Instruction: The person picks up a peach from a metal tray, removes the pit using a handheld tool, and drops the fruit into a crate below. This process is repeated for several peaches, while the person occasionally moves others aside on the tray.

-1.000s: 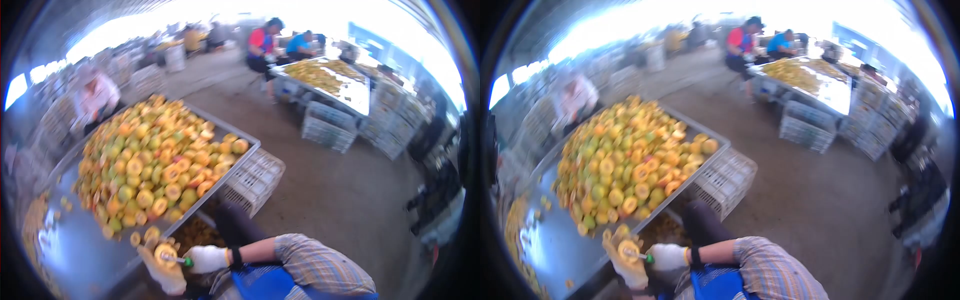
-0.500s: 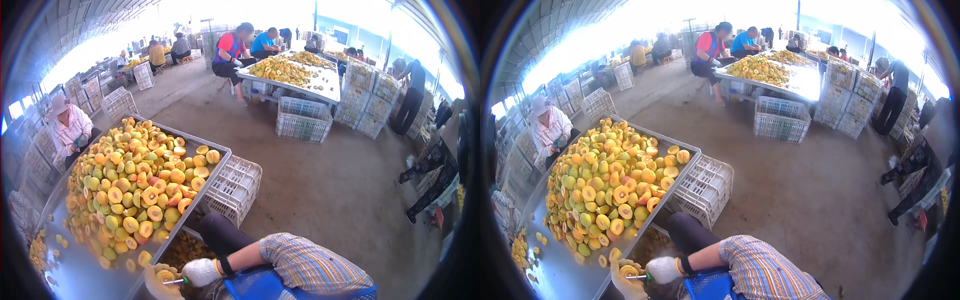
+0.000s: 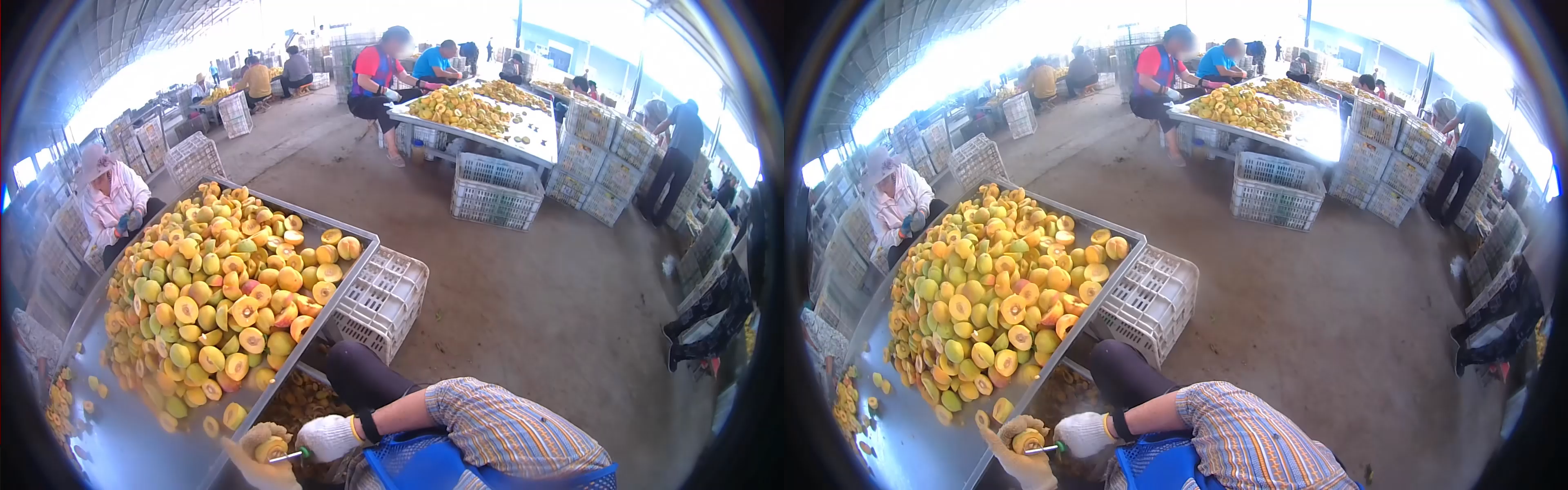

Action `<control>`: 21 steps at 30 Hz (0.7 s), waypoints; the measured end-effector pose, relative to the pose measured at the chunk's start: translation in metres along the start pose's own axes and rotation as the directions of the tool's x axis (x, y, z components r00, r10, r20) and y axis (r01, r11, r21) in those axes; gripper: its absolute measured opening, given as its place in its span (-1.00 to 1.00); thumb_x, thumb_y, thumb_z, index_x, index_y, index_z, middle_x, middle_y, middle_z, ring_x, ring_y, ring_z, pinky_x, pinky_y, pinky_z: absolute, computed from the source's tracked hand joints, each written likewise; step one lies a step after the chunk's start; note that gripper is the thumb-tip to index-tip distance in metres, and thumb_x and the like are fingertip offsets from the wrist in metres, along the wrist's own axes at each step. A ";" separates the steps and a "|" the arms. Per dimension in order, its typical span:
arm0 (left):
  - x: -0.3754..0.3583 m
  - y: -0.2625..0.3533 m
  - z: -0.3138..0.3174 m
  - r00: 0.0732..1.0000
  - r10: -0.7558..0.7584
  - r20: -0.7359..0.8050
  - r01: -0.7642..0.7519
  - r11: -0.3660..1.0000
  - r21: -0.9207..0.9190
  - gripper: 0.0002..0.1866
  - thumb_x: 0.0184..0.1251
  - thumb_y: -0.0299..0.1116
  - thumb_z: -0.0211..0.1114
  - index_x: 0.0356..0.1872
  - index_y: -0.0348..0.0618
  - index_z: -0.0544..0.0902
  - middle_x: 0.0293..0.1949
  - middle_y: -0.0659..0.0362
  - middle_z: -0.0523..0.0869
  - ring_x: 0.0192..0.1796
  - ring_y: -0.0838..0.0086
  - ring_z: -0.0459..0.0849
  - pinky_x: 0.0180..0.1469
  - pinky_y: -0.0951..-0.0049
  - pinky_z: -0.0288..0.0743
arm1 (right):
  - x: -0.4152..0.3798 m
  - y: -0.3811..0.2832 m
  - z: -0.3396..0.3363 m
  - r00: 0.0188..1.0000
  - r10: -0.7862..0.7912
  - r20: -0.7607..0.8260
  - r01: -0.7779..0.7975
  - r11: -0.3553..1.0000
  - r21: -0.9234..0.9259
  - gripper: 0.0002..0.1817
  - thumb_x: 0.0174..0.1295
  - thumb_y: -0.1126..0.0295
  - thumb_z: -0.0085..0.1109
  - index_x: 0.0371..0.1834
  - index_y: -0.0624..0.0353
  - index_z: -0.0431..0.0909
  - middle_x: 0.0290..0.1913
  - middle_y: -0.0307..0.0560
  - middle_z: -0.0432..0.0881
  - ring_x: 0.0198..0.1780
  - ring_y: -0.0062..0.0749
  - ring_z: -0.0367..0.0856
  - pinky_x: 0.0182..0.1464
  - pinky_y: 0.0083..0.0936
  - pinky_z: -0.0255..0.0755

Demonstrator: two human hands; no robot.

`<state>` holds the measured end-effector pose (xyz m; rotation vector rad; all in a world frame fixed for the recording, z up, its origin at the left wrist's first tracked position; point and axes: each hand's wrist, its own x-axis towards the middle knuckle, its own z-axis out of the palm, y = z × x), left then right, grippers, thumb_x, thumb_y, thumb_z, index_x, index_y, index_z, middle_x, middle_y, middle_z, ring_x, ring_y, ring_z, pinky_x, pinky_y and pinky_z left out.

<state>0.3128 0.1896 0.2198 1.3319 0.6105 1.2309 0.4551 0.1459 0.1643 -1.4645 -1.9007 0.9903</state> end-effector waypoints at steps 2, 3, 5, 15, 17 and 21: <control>0.000 -0.006 0.005 0.923 0.357 0.143 -0.377 0.915 0.148 -0.45 0.47 -0.48 0.11 0.43 -0.36 0.22 -0.32 -0.05 0.69 -0.44 0.42 0.65 -0.37 0.47 0.58 | -0.004 -0.003 0.015 0.987 -0.097 0.125 0.079 0.987 0.142 -0.81 0.00 0.31 0.24 -0.42 0.22 0.65 -0.51 0.14 0.65 -0.40 0.01 0.68 -0.34 -0.18 0.52; -0.003 0.000 0.017 0.938 0.344 0.031 -0.345 0.937 0.051 -0.49 0.48 -0.46 0.09 0.40 -0.33 0.28 -0.34 -0.04 0.68 -0.46 0.43 0.64 -0.41 0.48 0.56 | -0.006 -0.006 0.020 0.950 -0.209 0.230 0.138 0.947 0.291 -0.79 0.00 0.29 0.24 -0.42 0.22 0.64 -0.51 0.11 0.65 -0.41 -0.08 0.68 -0.34 -0.20 0.51; -0.003 -0.002 0.021 0.946 0.316 -0.076 -0.321 0.946 -0.050 -0.54 0.50 -0.43 0.08 0.37 -0.31 0.33 -0.35 -0.03 0.66 -0.48 0.44 0.63 -0.45 0.49 0.55 | -0.002 -0.002 0.036 0.964 -0.109 0.242 -0.004 0.906 0.423 -0.78 0.03 0.31 0.25 -0.41 0.27 0.62 -0.50 0.09 0.65 -0.49 0.00 0.60 -0.36 -0.24 0.51; 0.004 0.007 -0.027 0.841 -0.453 -0.295 0.244 0.805 -0.541 -0.42 0.53 0.18 0.00 0.24 -0.10 0.45 -0.07 0.01 0.70 -0.24 0.25 0.68 -0.26 0.23 0.67 | 0.002 -0.001 -0.011 0.954 -0.106 0.280 0.111 0.994 -0.001 -0.78 0.02 0.24 0.26 -0.40 0.17 0.66 -0.46 0.11 0.68 -0.39 0.05 0.66 -0.31 -0.15 0.51; -0.010 -0.038 -0.119 0.873 -0.352 -0.338 0.120 0.826 -0.550 -0.36 0.41 0.14 0.14 0.33 -0.09 0.41 0.09 -0.04 0.63 -0.05 0.14 0.67 -0.01 0.05 0.62 | 0.003 0.002 -0.014 0.965 -0.089 0.249 0.130 0.979 -0.155 -0.78 0.05 0.23 0.25 -0.34 0.12 0.69 -0.40 0.12 0.70 -0.31 0.13 0.67 -0.23 -0.09 0.55; -0.052 0.002 -0.173 0.651 -0.211 -0.729 0.528 0.816 0.236 -0.46 0.41 0.08 0.26 -0.61 -0.18 0.64 -0.67 0.20 0.55 -0.59 0.48 0.55 -0.53 0.49 0.42 | 0.009 0.020 -0.027 0.932 0.173 0.318 0.025 0.845 -0.534 -0.79 0.09 0.27 0.20 -0.28 0.04 0.74 -0.37 0.05 0.75 -0.33 0.03 0.75 -0.33 -0.08 0.60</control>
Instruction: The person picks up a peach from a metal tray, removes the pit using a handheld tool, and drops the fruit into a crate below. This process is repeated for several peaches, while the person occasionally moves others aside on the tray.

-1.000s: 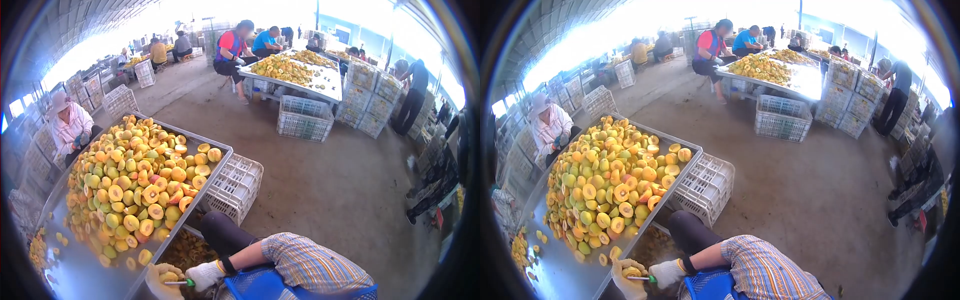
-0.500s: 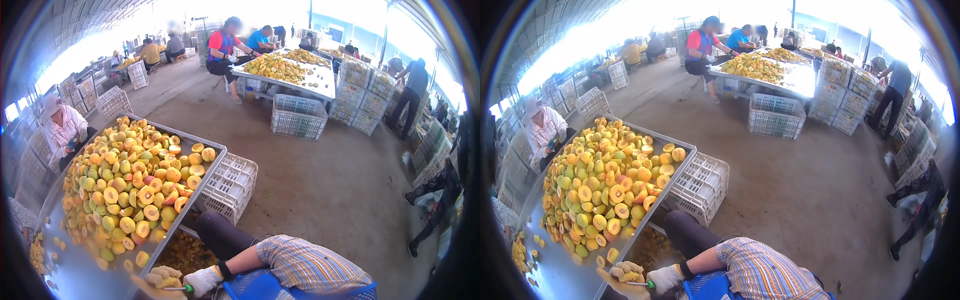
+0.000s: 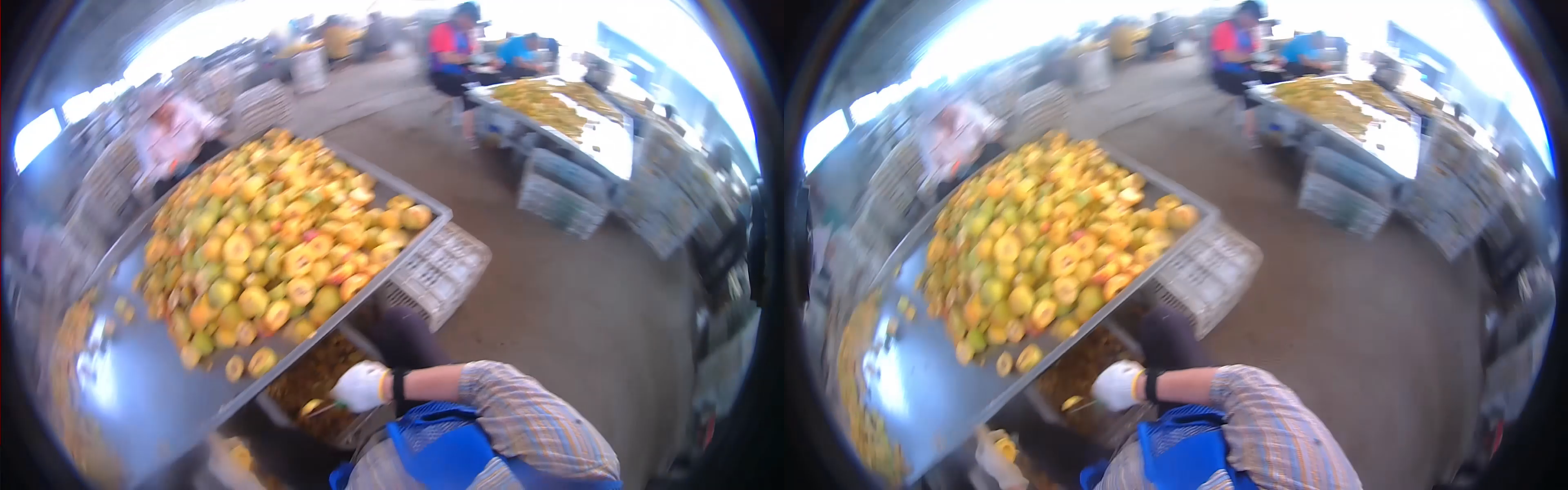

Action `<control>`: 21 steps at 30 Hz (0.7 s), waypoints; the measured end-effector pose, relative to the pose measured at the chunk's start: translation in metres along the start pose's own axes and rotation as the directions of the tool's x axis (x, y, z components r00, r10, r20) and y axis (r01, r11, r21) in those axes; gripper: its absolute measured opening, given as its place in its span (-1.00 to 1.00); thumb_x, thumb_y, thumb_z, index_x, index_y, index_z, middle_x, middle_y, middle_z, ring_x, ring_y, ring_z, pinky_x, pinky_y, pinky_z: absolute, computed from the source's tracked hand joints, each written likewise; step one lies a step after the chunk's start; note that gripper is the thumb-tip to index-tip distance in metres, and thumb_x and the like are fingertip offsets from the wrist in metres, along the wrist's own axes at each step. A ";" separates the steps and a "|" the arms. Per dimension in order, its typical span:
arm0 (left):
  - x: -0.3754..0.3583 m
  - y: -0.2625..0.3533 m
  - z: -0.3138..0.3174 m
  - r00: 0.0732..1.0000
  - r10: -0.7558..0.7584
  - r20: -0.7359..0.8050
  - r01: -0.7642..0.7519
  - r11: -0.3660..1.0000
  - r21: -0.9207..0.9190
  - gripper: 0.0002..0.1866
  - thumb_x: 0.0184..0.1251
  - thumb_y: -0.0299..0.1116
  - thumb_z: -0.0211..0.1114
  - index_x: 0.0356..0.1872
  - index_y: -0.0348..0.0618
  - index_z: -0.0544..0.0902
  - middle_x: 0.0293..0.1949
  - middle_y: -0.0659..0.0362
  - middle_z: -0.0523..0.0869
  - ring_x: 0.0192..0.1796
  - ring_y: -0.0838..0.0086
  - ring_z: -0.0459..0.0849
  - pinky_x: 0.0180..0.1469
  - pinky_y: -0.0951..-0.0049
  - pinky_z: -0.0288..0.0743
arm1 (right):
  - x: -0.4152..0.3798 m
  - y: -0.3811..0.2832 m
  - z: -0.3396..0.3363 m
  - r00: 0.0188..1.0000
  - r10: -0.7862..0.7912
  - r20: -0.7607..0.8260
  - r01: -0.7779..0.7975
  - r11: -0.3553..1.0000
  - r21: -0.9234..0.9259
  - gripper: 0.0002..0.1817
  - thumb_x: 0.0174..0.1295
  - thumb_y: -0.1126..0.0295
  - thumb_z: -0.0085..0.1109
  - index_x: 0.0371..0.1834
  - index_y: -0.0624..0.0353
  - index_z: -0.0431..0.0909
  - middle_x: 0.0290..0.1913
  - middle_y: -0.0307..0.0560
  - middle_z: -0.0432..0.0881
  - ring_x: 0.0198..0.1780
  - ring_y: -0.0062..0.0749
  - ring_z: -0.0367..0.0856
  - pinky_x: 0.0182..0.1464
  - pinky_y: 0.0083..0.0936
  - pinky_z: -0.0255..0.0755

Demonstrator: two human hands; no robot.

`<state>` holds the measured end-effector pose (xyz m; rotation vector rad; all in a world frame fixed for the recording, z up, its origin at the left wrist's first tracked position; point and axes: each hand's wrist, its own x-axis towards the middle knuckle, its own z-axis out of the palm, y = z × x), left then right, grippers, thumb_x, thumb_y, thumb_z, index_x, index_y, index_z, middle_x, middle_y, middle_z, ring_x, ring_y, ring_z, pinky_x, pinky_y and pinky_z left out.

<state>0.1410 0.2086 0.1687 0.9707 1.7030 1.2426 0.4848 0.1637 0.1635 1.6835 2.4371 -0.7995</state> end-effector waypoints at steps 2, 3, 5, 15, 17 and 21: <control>-0.014 -0.004 -0.034 0.960 0.248 0.128 -0.241 0.503 0.830 -0.59 0.29 -0.03 0.33 -0.50 -0.21 0.72 -0.48 -0.03 0.72 -0.37 0.06 0.66 -0.21 0.09 0.55 | -0.003 0.004 -0.002 0.999 0.006 0.033 0.000 0.985 -0.172 -0.82 0.06 0.31 0.21 -0.43 0.11 0.77 -0.39 0.05 0.76 -0.33 -0.04 0.78 -0.37 -0.15 0.62; -0.025 0.006 -0.032 0.863 0.473 0.178 -0.339 0.279 0.899 -0.67 0.18 -0.08 0.38 -0.41 -0.19 0.73 -0.35 -0.11 0.72 -0.23 -0.07 0.66 -0.07 -0.04 0.51 | 0.004 0.009 0.008 0.999 -0.030 -0.030 0.029 0.999 -0.041 -0.82 0.06 0.32 0.22 -0.42 0.10 0.78 -0.38 0.04 0.77 -0.31 -0.04 0.78 -0.34 -0.15 0.63; -0.016 0.027 -0.009 0.844 0.517 0.141 -0.389 0.409 0.826 -0.71 0.19 -0.13 0.40 -0.37 -0.18 0.70 -0.29 -0.04 0.73 -0.17 -0.01 0.67 -0.06 0.01 0.52 | 0.010 0.016 0.009 1.000 -0.028 -0.011 0.028 0.999 -0.046 -0.82 0.08 0.33 0.21 -0.38 0.11 0.78 -0.34 0.05 0.77 -0.25 -0.03 0.79 -0.26 -0.15 0.63; 0.031 0.082 0.241 0.176 0.655 0.735 -0.935 -0.124 0.333 -0.71 0.24 -0.22 0.28 -0.01 0.09 0.65 -0.07 0.16 0.66 -0.16 0.18 0.66 -0.18 0.13 0.58 | 0.013 0.016 0.010 0.995 -0.075 0.070 0.077 0.997 -0.024 -0.81 0.15 0.34 0.19 -0.26 0.13 0.74 -0.30 0.07 0.77 -0.23 -0.01 0.78 -0.22 -0.12 0.62; 0.037 0.071 0.271 0.160 0.527 0.834 -0.823 -0.395 0.408 -0.64 0.24 -0.29 0.24 0.08 0.03 0.61 0.02 0.13 0.61 -0.17 0.22 0.64 -0.24 0.20 0.57 | 0.017 0.016 0.022 0.990 -0.111 0.088 0.115 0.993 -0.037 -0.81 0.14 0.34 0.20 -0.26 0.12 0.74 -0.32 0.06 0.77 -0.25 -0.01 0.78 -0.24 -0.13 0.63; 0.048 0.046 0.281 0.320 0.430 0.844 -0.744 -0.438 0.505 -0.58 0.22 -0.37 0.20 0.15 -0.09 0.57 -0.10 0.06 0.62 -0.25 0.24 0.66 -0.37 0.22 0.56 | 0.013 0.011 0.017 0.985 -0.153 0.078 0.153 0.988 0.014 -0.80 0.18 0.31 0.19 -0.25 0.12 0.74 -0.30 0.08 0.77 -0.25 -0.01 0.78 -0.25 -0.13 0.64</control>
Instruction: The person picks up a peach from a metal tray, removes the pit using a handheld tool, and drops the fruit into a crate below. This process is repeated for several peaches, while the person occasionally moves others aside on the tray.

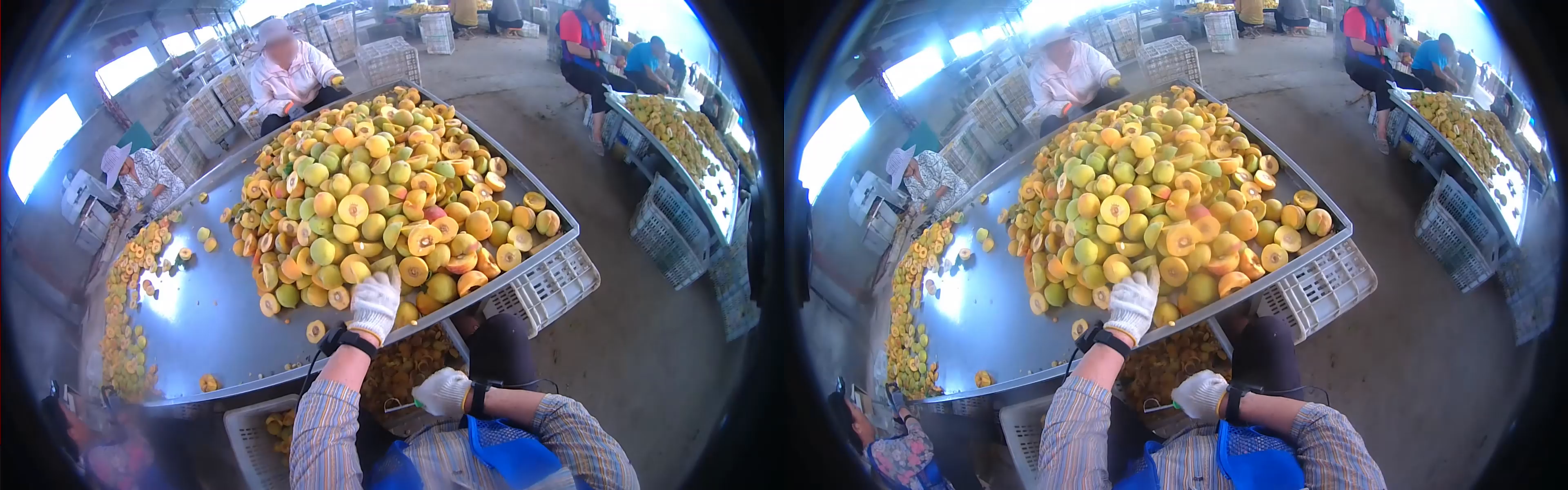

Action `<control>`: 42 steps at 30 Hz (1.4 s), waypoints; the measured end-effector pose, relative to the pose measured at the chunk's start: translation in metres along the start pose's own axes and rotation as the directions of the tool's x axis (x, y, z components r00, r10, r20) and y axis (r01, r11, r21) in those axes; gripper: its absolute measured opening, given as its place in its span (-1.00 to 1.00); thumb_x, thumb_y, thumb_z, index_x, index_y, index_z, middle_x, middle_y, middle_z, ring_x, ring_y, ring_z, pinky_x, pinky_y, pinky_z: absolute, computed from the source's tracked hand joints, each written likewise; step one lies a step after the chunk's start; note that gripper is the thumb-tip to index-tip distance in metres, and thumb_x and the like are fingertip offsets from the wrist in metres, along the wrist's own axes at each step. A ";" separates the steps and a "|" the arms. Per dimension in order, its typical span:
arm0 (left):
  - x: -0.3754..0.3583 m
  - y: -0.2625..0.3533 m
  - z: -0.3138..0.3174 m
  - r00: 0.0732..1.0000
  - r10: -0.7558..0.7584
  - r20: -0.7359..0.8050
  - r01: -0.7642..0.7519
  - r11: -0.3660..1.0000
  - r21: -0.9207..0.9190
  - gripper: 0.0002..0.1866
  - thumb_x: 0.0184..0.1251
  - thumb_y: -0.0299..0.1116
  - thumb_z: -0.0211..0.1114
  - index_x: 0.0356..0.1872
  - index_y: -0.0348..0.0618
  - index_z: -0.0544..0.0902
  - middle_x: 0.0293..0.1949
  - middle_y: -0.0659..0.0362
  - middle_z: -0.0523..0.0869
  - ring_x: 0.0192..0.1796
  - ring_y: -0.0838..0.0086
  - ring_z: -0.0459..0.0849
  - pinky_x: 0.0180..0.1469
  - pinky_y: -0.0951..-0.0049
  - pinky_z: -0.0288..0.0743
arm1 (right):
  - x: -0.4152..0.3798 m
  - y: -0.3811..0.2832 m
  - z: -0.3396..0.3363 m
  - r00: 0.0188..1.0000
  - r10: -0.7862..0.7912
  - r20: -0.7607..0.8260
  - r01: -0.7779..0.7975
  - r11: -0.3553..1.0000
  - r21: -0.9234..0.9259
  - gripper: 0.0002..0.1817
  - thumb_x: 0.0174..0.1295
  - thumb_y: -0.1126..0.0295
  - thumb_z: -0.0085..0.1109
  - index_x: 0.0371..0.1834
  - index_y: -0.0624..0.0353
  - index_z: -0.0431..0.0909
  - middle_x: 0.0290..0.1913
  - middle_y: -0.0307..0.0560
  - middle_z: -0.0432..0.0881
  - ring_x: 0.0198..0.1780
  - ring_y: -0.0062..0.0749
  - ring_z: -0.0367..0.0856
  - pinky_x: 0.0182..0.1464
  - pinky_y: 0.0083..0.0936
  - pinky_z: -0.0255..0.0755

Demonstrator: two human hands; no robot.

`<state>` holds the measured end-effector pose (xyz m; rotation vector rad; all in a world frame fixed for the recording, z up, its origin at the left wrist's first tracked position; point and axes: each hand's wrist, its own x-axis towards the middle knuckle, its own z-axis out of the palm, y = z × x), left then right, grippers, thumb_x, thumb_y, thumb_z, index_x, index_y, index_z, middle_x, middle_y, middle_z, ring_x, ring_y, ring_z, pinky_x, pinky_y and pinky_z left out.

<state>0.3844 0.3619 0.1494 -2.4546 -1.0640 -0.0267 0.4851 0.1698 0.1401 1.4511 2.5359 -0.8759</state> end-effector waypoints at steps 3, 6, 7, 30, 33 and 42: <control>-0.023 -0.019 -0.024 0.965 -0.109 0.240 0.127 0.990 -0.059 -0.58 0.18 -0.28 0.26 0.10 -0.06 0.59 -0.23 0.00 0.66 -0.23 0.12 0.73 -0.30 0.16 0.62 | 0.000 -0.002 0.004 1.000 0.008 0.014 -0.008 1.000 0.005 -0.79 0.21 0.28 0.18 -0.25 0.12 0.73 -0.30 0.09 0.77 -0.23 -0.01 0.78 -0.23 -0.12 0.64; -0.050 -0.054 -0.010 0.926 -0.140 0.351 0.251 0.922 -0.295 -0.58 0.10 -0.17 0.36 0.01 -0.03 0.60 -0.12 -0.12 0.69 -0.16 -0.04 0.74 -0.09 0.01 0.62 | -0.006 -0.006 -0.001 0.999 -0.016 -0.033 0.016 1.000 -0.011 -0.76 0.24 0.23 0.16 -0.21 0.11 0.72 -0.33 0.08 0.75 -0.27 0.04 0.76 -0.24 -0.11 0.62; -0.062 -0.063 0.000 0.908 -0.182 0.378 0.317 0.888 -0.333 -0.57 0.07 -0.15 0.40 -0.01 -0.02 0.63 -0.13 -0.11 0.71 -0.14 -0.04 0.73 -0.05 0.00 0.60 | -0.007 -0.008 -0.004 0.999 -0.020 -0.043 0.020 1.000 -0.014 -0.74 0.25 0.21 0.15 -0.18 0.10 0.72 -0.35 0.08 0.75 -0.29 0.06 0.75 -0.26 -0.10 0.60; -0.186 0.020 -0.101 0.792 -0.407 0.456 -0.332 -0.913 -0.238 -0.60 0.50 -0.26 0.12 0.16 -0.38 0.56 0.10 -0.11 0.66 0.21 0.12 0.61 0.32 0.18 0.49 | -0.038 -0.080 -0.053 0.860 0.253 -0.443 -0.138 0.951 0.275 -0.62 0.29 0.05 0.21 0.05 0.01 0.61 -0.40 0.08 0.71 -0.33 0.08 0.71 -0.28 -0.10 0.58; -0.183 0.027 -0.105 0.787 -0.398 0.472 -0.317 -0.916 -0.245 -0.60 0.49 -0.24 0.12 0.14 -0.38 0.58 0.11 -0.09 0.66 0.20 0.15 0.62 0.31 0.19 0.50 | -0.037 -0.077 -0.049 0.861 0.261 -0.436 -0.142 0.947 0.287 -0.62 0.29 0.07 0.21 0.03 0.04 0.63 -0.38 0.08 0.72 -0.32 0.08 0.71 -0.25 -0.10 0.58; -0.183 0.045 -0.109 0.682 -0.417 0.601 -0.246 -0.904 -0.349 -0.64 0.51 -0.24 0.14 0.06 -0.36 0.64 0.02 0.01 0.71 0.09 0.28 0.69 0.18 0.33 0.58 | -0.028 -0.055 -0.021 0.883 0.123 -0.453 0.007 0.961 0.276 -0.71 0.12 0.16 0.39 -0.14 0.03 0.75 -0.40 0.05 0.73 -0.35 0.01 0.74 -0.30 -0.23 0.64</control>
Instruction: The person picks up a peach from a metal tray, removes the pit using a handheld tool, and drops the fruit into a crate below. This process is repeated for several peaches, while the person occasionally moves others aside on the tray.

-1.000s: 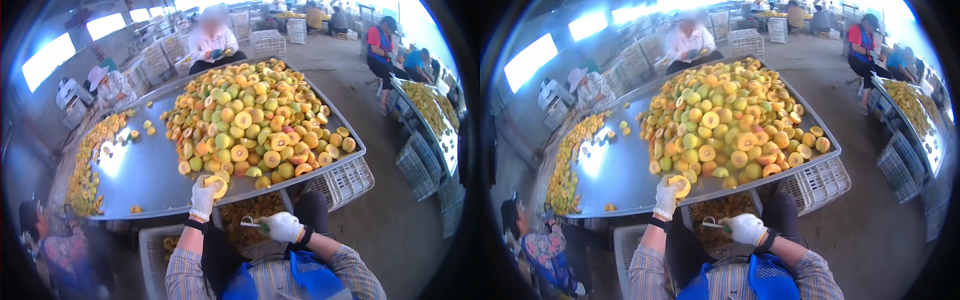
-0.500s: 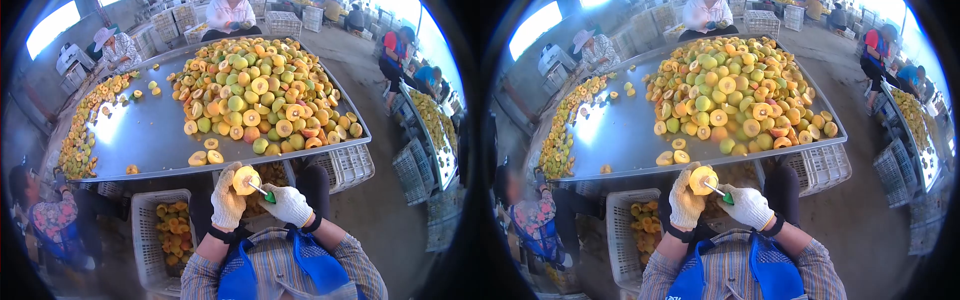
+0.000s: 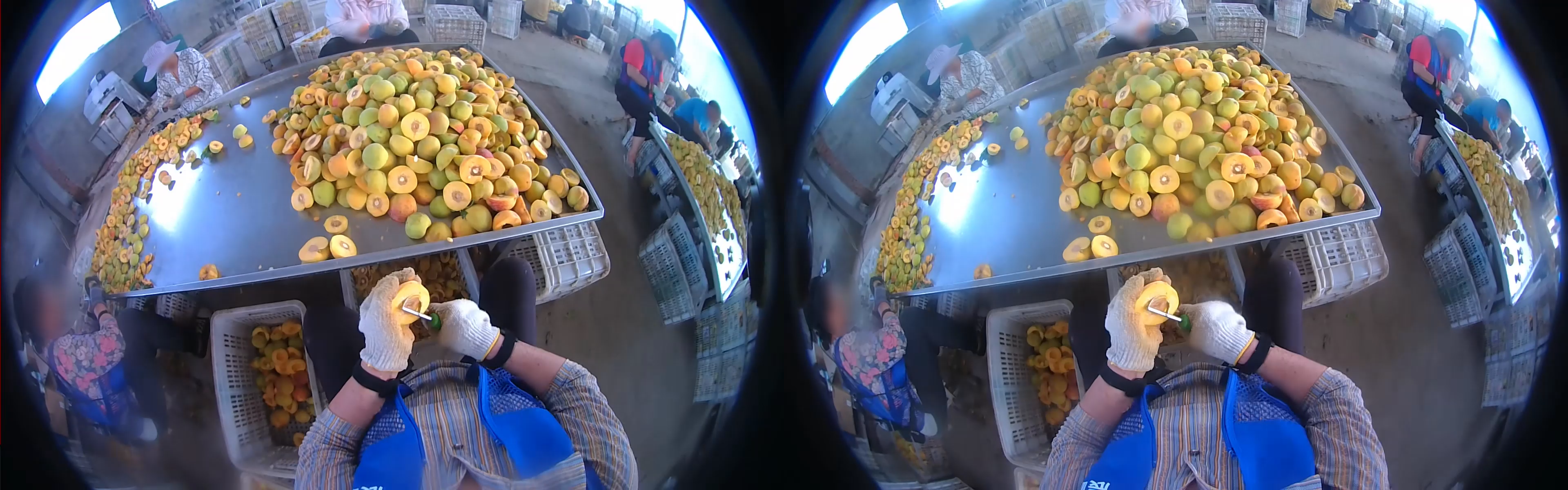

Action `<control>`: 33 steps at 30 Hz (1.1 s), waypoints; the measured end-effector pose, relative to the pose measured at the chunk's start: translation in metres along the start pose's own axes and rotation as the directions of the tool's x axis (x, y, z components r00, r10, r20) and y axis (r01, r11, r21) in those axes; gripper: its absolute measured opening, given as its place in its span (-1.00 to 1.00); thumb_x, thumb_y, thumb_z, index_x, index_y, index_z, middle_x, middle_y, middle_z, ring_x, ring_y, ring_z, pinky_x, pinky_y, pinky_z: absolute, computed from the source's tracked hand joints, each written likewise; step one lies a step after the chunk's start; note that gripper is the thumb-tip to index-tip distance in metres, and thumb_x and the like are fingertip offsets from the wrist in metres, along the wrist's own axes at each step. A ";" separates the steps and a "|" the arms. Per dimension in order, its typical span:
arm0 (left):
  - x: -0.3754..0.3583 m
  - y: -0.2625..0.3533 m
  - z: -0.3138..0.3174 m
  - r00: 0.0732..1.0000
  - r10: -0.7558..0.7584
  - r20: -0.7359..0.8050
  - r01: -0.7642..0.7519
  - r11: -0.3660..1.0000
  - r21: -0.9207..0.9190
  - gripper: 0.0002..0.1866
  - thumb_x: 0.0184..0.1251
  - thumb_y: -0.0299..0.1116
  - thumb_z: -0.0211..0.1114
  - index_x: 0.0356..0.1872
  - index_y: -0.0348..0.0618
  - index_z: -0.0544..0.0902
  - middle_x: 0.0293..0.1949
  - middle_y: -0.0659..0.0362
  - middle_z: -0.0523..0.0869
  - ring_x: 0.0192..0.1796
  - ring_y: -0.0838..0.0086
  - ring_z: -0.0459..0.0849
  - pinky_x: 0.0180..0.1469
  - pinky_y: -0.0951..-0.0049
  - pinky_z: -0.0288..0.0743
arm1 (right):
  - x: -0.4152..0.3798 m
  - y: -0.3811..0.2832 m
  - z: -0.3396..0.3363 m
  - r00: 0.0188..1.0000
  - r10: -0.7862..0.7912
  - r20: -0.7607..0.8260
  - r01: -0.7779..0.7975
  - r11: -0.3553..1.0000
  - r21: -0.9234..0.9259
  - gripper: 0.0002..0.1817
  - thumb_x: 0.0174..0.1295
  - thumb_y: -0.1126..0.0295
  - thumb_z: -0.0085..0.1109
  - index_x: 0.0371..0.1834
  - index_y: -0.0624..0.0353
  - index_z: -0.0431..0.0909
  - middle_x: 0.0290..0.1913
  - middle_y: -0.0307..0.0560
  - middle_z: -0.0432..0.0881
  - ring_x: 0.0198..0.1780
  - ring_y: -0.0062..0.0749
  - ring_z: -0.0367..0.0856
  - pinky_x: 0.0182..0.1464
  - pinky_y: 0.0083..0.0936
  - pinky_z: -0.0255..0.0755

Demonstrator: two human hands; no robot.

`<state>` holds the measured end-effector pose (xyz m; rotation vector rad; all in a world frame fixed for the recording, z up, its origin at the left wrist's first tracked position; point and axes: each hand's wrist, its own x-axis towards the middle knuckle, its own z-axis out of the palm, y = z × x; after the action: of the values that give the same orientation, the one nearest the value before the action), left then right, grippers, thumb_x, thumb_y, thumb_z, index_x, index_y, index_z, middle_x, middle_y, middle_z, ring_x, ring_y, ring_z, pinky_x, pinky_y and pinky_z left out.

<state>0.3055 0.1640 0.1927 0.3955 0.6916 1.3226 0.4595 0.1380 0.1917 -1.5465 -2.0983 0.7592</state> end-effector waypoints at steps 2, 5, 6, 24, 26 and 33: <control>0.003 0.003 0.002 0.997 0.070 0.039 -0.077 0.970 0.231 -0.65 0.47 -0.24 0.14 -0.02 -0.36 0.67 -0.08 -0.06 0.73 0.01 0.17 0.72 0.12 0.22 0.62 | -0.005 -0.001 -0.001 1.000 0.003 0.029 -0.003 1.000 0.026 -0.68 0.17 0.13 0.33 -0.10 0.05 0.73 -0.40 0.03 0.72 -0.37 -0.03 0.72 -0.29 -0.25 0.63; 0.008 0.009 -0.001 0.970 -0.006 0.244 -0.009 0.998 0.063 -0.65 0.44 -0.23 0.18 -0.06 -0.37 0.69 -0.14 -0.07 0.74 -0.09 0.12 0.75 0.03 0.18 0.65 | 0.007 -0.010 -0.003 0.856 -0.459 0.237 0.449 0.888 0.099 -0.68 0.26 0.12 0.20 -0.21 0.16 0.70 -0.39 0.17 0.67 -0.33 -0.02 0.71 -0.26 -0.20 0.60; 0.008 0.011 -0.001 0.943 0.001 0.333 0.006 1.000 -0.019 -0.71 0.42 -0.37 0.16 -0.08 -0.41 0.71 -0.15 -0.08 0.77 -0.10 0.25 0.76 0.04 0.28 0.65 | 0.001 -0.009 -0.006 0.931 -0.225 0.289 0.210 0.974 0.084 -0.69 0.25 0.13 0.20 -0.21 0.15 0.70 -0.41 0.17 0.67 -0.34 -0.02 0.71 -0.27 -0.18 0.59; 0.030 0.014 -0.020 0.989 -0.150 0.014 0.150 0.981 -0.122 -0.66 0.46 -0.09 0.11 -0.12 -0.19 0.62 -0.19 -0.02 0.71 -0.27 0.04 0.75 -0.24 0.04 0.71 | 0.031 -0.008 -0.011 0.917 0.051 0.396 0.033 0.979 -0.202 -0.70 0.21 0.09 0.23 -0.15 0.01 0.72 -0.30 0.06 0.74 -0.22 0.00 0.73 -0.14 -0.17 0.60; 0.035 0.026 -0.047 0.998 -0.015 -0.059 0.009 0.995 -0.096 -0.68 0.47 -0.13 0.10 -0.12 -0.21 0.61 -0.23 0.00 0.71 -0.25 0.08 0.75 -0.23 0.10 0.72 | 0.035 0.014 0.002 0.925 0.016 0.380 0.078 0.970 -0.230 -0.75 0.20 0.16 0.21 -0.17 0.00 0.72 -0.31 0.05 0.74 -0.22 -0.01 0.73 -0.15 -0.15 0.60; 0.004 0.116 -0.114 0.615 0.754 0.232 0.161 -0.408 0.899 -0.66 0.17 -0.41 0.42 -0.02 -0.22 0.65 -0.07 -0.03 0.71 0.01 0.02 0.67 0.11 0.08 0.57 | 0.036 0.054 -0.010 0.951 0.159 0.267 -0.039 0.913 -0.407 -0.82 0.20 0.26 0.12 -0.26 0.03 0.68 -0.33 0.02 0.75 -0.24 -0.02 0.76 -0.18 -0.10 0.60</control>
<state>0.1438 0.1801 0.1805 1.8797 2.5441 1.0609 0.4944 0.1870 0.1648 -1.8598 -2.5327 0.6581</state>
